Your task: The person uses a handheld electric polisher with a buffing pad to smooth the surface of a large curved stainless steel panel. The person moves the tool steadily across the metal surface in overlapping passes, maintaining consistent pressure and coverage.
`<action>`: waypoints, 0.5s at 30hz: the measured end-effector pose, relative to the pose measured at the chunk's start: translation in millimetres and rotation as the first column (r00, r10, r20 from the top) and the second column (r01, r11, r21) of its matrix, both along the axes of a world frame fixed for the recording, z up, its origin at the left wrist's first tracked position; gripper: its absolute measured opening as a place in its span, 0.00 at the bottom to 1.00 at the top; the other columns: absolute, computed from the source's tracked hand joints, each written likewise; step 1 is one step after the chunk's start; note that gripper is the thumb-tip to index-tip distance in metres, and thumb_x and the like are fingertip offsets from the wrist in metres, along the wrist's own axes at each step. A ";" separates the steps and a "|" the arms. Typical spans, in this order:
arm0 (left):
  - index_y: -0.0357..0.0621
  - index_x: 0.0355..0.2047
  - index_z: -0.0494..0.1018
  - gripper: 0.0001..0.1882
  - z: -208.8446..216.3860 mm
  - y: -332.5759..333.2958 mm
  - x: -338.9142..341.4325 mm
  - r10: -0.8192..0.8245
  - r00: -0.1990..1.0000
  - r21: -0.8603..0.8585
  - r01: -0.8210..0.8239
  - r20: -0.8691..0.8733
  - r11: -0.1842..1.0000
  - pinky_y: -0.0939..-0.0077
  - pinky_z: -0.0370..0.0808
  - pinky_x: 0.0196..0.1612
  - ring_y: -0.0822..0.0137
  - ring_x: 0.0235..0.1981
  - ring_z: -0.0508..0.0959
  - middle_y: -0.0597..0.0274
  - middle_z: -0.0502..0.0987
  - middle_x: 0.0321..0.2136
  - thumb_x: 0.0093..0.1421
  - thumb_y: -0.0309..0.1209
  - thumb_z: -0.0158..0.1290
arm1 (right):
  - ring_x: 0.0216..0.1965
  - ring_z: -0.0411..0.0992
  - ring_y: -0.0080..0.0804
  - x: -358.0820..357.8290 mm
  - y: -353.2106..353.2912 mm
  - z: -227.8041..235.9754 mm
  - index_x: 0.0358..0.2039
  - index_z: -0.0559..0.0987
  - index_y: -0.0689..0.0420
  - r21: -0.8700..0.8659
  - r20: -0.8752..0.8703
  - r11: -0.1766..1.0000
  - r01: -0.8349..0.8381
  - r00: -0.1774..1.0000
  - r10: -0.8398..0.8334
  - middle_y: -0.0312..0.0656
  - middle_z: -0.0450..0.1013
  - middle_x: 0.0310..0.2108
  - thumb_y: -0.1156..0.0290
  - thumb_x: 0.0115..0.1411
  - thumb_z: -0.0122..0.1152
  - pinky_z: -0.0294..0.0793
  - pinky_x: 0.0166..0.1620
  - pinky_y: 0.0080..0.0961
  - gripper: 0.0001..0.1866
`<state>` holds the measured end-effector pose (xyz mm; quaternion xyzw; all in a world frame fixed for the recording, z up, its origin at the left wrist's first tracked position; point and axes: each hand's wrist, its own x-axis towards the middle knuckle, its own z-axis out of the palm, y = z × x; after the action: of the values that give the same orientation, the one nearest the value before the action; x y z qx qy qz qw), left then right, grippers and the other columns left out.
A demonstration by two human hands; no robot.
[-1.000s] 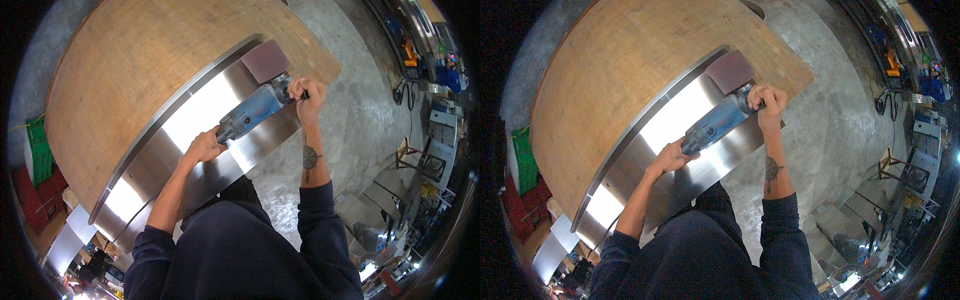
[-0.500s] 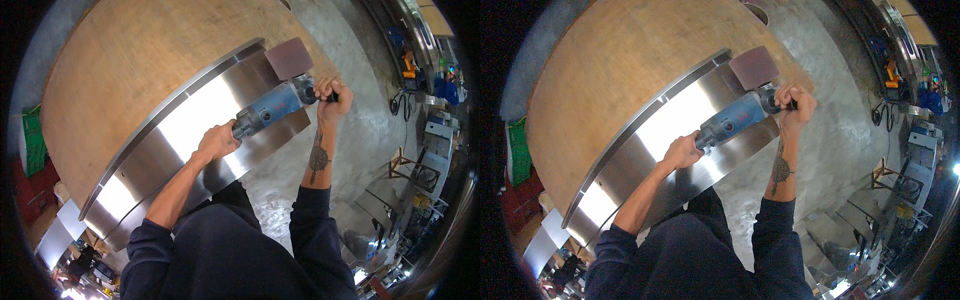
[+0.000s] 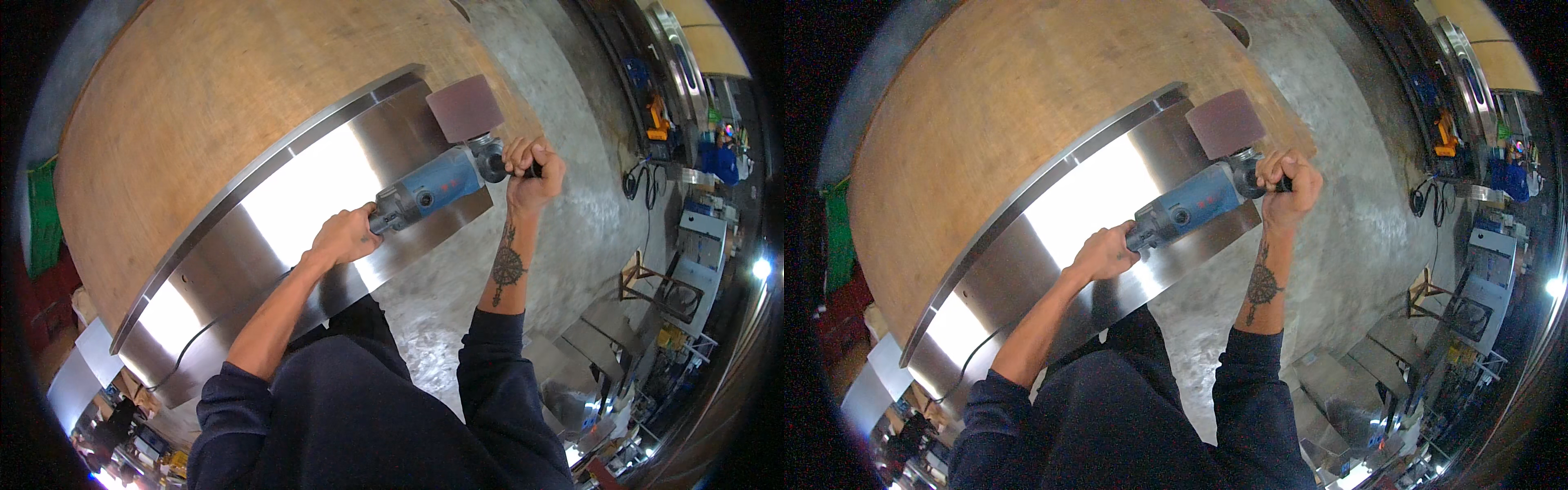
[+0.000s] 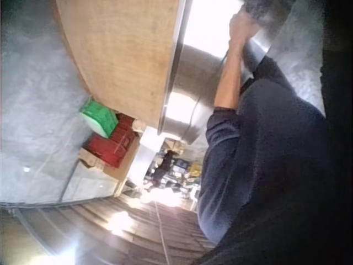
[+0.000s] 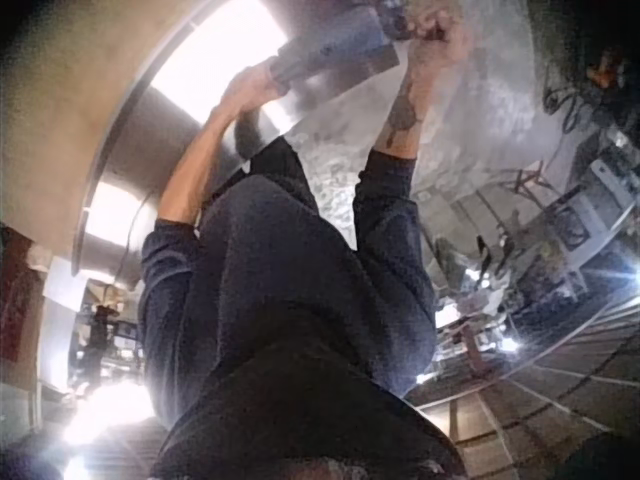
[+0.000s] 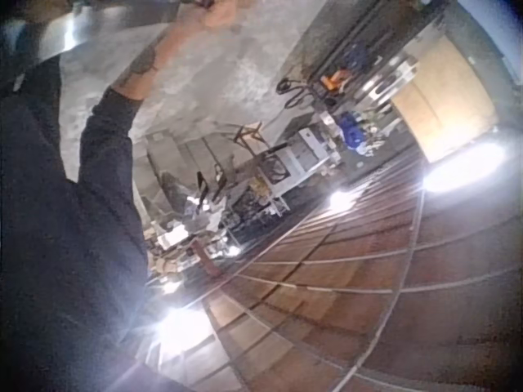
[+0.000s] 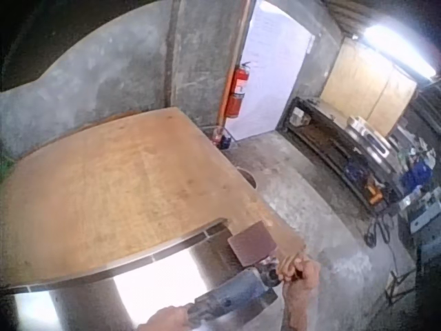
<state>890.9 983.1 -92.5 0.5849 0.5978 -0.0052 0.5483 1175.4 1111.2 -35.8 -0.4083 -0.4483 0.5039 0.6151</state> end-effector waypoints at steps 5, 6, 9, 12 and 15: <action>0.34 0.61 0.73 0.35 -8.7 -1.5 -5.8 -0.005 1.000 0.016 0.005 0.019 1.000 0.51 0.79 0.50 0.40 0.41 0.85 0.36 0.84 0.36 0.53 0.37 0.63 | 0.18 0.59 0.33 -1.1 -2.0 -3.6 0.16 0.66 0.57 0.003 -0.008 1.000 -0.006 1.000 0.006 0.41 0.59 0.12 0.64 0.60 0.52 0.64 0.31 0.35 0.17; 0.34 0.61 0.73 0.35 -5.8 -0.2 -5.3 0.000 1.000 0.005 -0.001 0.018 1.000 0.50 0.79 0.50 0.40 0.41 0.85 0.36 0.84 0.36 0.53 0.37 0.63 | 0.18 0.59 0.34 -2.3 -2.0 -2.3 0.16 0.65 0.57 0.003 0.000 1.000 0.001 1.000 -0.001 0.41 0.59 0.12 0.64 0.60 0.52 0.64 0.30 0.35 0.17; 0.35 0.60 0.73 0.34 -8.6 -3.7 -3.5 0.018 1.000 0.031 -0.019 0.023 0.999 0.50 0.80 0.48 0.40 0.39 0.85 0.36 0.84 0.34 0.53 0.37 0.63 | 0.17 0.59 0.34 -3.8 -1.4 0.3 0.16 0.65 0.57 -0.008 0.016 1.000 0.017 1.000 -0.016 0.42 0.59 0.12 0.65 0.60 0.52 0.64 0.30 0.35 0.17; 0.35 0.59 0.74 0.34 -6.2 -3.7 -3.4 0.002 1.000 0.028 -0.002 0.018 1.000 0.50 0.80 0.47 0.39 0.37 0.85 0.35 0.83 0.32 0.53 0.37 0.62 | 0.17 0.59 0.34 -1.6 -2.0 -0.9 0.16 0.66 0.57 -0.012 0.012 1.000 0.017 1.000 -0.016 0.42 0.59 0.12 0.65 0.61 0.52 0.64 0.30 0.35 0.18; 0.34 0.60 0.73 0.35 -13.3 -7.7 -11.0 -0.011 0.999 0.075 0.009 0.035 0.997 0.49 0.80 0.46 0.38 0.35 0.85 0.34 0.83 0.30 0.53 0.36 0.61 | 0.17 0.59 0.32 -5.2 -6.2 -5.1 0.17 0.67 0.60 0.016 -0.035 1.000 0.006 0.999 -0.005 0.43 0.61 0.13 0.67 0.62 0.51 0.64 0.28 0.34 0.17</action>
<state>879.9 975.5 -105.8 0.6081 0.5847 0.0250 0.5364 1170.2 1105.0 -40.8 -0.3958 -0.4404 0.5056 0.6275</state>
